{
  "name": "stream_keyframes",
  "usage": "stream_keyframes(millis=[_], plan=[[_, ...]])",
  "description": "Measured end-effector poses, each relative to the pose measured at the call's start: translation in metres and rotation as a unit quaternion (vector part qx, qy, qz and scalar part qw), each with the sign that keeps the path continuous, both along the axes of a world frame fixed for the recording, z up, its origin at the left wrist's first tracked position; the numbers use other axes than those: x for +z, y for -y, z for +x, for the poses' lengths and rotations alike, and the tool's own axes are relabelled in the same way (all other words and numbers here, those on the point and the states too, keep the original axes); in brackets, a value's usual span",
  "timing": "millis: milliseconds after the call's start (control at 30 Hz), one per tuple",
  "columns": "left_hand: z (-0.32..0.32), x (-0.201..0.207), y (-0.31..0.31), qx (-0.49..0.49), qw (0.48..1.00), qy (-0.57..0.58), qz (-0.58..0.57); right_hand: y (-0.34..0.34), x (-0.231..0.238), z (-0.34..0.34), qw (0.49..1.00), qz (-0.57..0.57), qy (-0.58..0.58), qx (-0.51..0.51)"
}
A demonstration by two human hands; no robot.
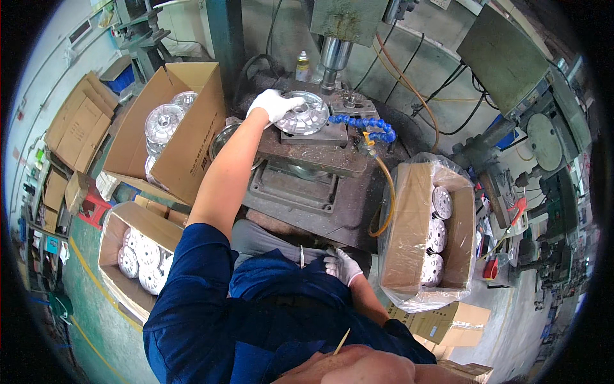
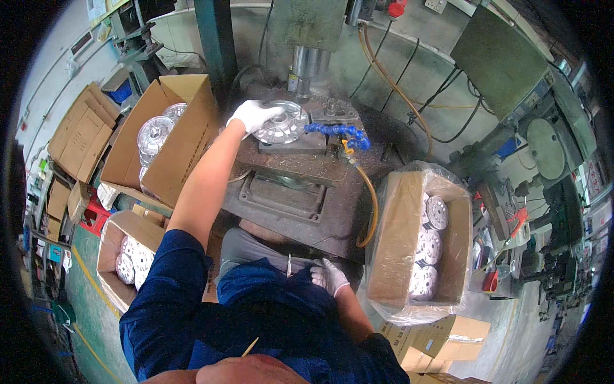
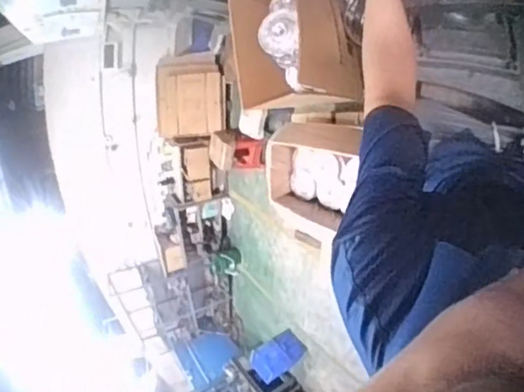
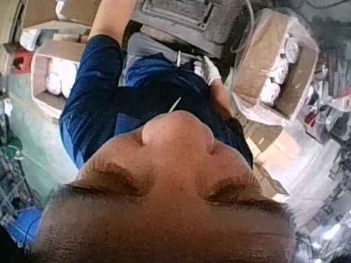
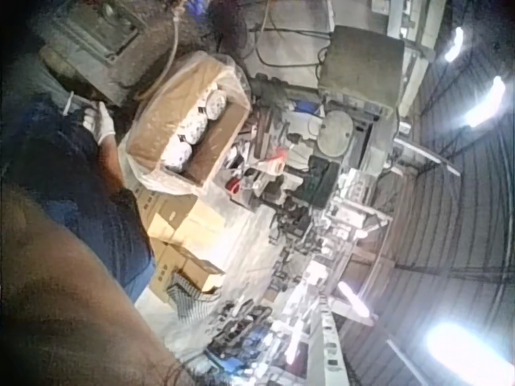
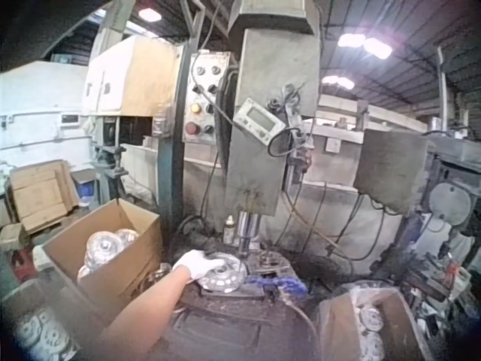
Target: The recorder is taking metal parts from a box, placing them on a machine for inspection or processing, and then moving them to a finished goods box.
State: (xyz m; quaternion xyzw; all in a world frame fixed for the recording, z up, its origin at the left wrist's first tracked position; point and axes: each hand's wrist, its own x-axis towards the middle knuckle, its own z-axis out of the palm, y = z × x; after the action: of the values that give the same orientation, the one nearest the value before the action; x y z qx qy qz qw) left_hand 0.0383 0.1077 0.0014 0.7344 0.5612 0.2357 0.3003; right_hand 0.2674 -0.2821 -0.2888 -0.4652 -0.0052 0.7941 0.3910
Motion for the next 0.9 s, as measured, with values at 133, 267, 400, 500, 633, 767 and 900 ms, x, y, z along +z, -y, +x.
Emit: stream_keyframes(millis=[133, 267, 400, 500, 633, 767, 900], plan=[[-0.001, 0.01, 0.01, -0.006, 1.0, -0.003, -0.025, 0.0, 0.003, -0.001, 1.0, 0.006, -0.015, -0.004], [0.003, 0.009, 0.017, 0.039, 0.998, -0.024, 0.052, 0.003, 0.002, -0.001, 1.0, 0.013, -0.011, -0.012], [0.008, 0.009, 0.026, 0.083, 0.995, 0.022, 0.049, 0.006, -0.001, 0.001, 1.0, 0.012, 0.003, -0.021], [0.005, -0.011, 0.014, 0.093, 0.989, 0.104, 0.044, 0.007, -0.001, 0.003, 1.0, 0.016, 0.012, -0.016], [0.002, -0.025, 0.004, 0.126, 0.985, 0.097, 0.067, 0.006, 0.004, 0.002, 1.0, 0.018, 0.011, -0.008], [-0.02, -0.007, 0.016, 0.151, 0.979, 0.082, 0.109, 0.006, 0.004, 0.0, 1.0, 0.017, -0.006, -0.011], [-0.079, -0.011, 0.052, 0.137, 0.962, 0.23, 0.061, 0.007, 0.001, 0.0, 1.0, 0.008, -0.007, -0.027]])
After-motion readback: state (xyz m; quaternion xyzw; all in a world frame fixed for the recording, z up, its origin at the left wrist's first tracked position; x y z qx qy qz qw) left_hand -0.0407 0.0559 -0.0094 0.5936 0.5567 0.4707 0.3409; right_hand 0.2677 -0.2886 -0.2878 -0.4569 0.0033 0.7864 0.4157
